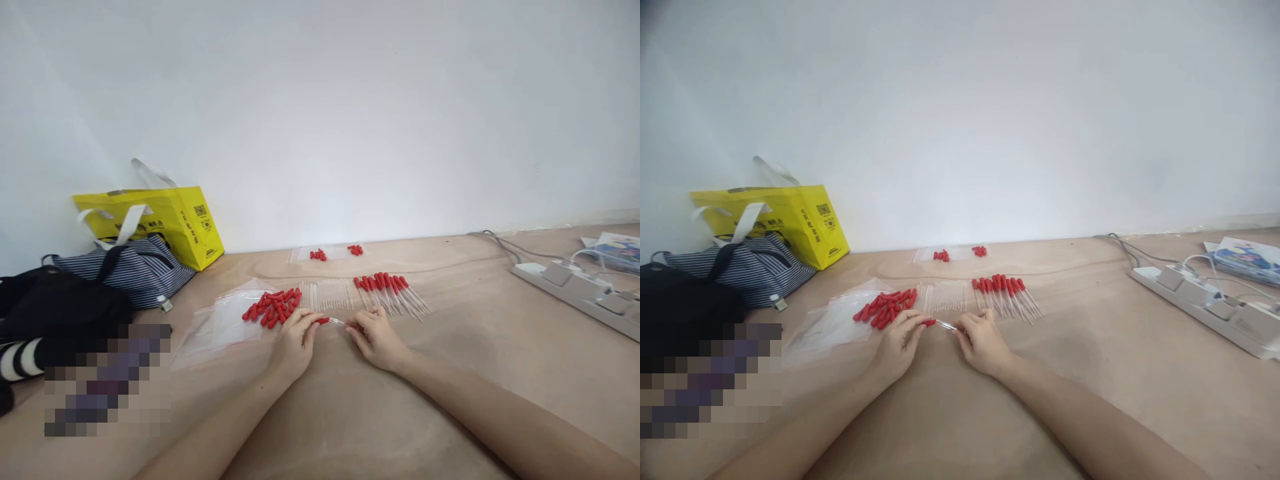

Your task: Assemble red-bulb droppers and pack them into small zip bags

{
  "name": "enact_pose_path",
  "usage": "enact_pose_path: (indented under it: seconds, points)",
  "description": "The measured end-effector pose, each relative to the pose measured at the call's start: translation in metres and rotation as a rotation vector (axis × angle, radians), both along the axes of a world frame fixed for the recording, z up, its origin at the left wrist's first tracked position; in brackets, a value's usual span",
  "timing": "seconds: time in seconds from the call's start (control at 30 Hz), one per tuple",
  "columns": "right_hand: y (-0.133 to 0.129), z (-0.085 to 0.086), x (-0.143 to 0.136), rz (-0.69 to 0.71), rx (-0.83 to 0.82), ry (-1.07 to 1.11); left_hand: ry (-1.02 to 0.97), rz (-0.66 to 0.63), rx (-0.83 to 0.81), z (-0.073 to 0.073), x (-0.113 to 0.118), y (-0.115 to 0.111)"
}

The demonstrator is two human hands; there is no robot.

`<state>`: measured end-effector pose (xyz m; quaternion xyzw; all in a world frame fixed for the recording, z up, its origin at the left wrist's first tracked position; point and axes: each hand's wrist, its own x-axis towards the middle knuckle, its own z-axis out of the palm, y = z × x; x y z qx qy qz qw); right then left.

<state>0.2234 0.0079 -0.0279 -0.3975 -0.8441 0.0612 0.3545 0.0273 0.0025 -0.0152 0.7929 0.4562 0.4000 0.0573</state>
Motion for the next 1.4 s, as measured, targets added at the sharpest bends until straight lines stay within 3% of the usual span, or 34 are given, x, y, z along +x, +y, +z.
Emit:
enact_pose_path:
  seconds: [0.33,0.6,0.9,1.13,1.4]
  points:
    - [-0.002,0.001,-0.001,0.08,0.028,-0.004,-0.01,-0.067,-0.043,0.0,0.002,0.001]
    - [0.0,0.004,0.002,0.08,0.092,-0.074,0.148,0.005,-0.075,0.003,0.002,-0.006]
    - [-0.001,0.009,0.005,0.077,0.227,-0.139,0.245,-0.043,0.02,0.005,0.005,-0.012]
    - [-0.003,0.008,0.001,0.095,0.227,-0.091,0.267,-0.07,0.104,0.006,0.007,-0.015]
    - [-0.003,0.003,-0.002,0.118,0.216,-0.112,0.301,-0.091,0.082,0.006,0.008,-0.017]
